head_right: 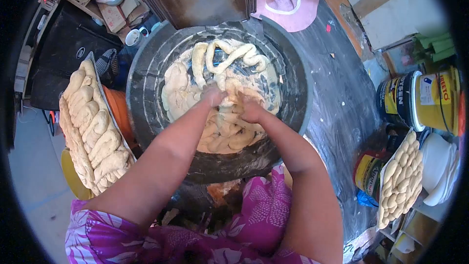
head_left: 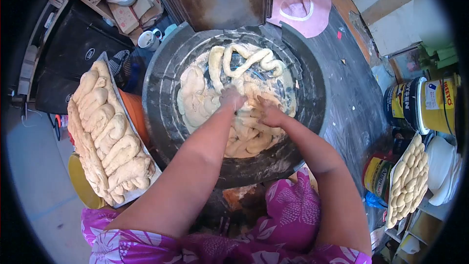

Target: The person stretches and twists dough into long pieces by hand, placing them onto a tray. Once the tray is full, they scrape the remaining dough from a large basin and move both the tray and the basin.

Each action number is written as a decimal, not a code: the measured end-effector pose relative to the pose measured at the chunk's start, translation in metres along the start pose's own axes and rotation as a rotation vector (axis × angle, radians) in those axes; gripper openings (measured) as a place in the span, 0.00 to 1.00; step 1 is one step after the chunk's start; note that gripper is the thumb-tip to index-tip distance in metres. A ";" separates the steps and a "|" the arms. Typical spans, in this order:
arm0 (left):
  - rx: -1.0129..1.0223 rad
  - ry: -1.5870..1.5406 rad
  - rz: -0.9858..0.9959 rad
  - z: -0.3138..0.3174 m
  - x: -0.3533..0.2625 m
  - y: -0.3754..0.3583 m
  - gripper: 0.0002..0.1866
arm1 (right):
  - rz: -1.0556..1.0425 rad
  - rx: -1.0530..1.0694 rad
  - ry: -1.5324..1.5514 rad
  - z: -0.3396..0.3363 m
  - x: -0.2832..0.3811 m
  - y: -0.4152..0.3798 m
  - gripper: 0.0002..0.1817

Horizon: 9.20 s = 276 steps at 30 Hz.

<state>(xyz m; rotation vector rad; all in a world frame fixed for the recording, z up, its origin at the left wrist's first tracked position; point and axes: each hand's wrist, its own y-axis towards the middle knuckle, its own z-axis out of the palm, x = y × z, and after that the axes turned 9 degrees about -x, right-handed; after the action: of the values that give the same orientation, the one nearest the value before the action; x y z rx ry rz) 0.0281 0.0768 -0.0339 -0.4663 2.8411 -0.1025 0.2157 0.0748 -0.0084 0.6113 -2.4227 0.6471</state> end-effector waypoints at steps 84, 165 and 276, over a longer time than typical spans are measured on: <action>0.141 -0.353 0.309 -0.038 -0.004 -0.041 0.42 | 0.299 0.240 1.208 -0.102 0.032 -0.012 0.16; 0.199 -1.217 0.004 -0.246 -0.027 -0.022 0.18 | -0.111 -0.452 1.232 -0.185 0.087 0.003 0.18; 0.707 -1.805 -0.380 -0.094 -0.008 -0.109 0.41 | 0.353 -0.265 1.649 -0.120 0.029 0.002 0.17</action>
<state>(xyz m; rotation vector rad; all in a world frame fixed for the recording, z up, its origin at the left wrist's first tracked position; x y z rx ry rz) 0.0434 -0.0215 0.0706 -0.4901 0.8459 -0.4413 0.2400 0.1361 0.0965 -0.4216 -0.9669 0.5552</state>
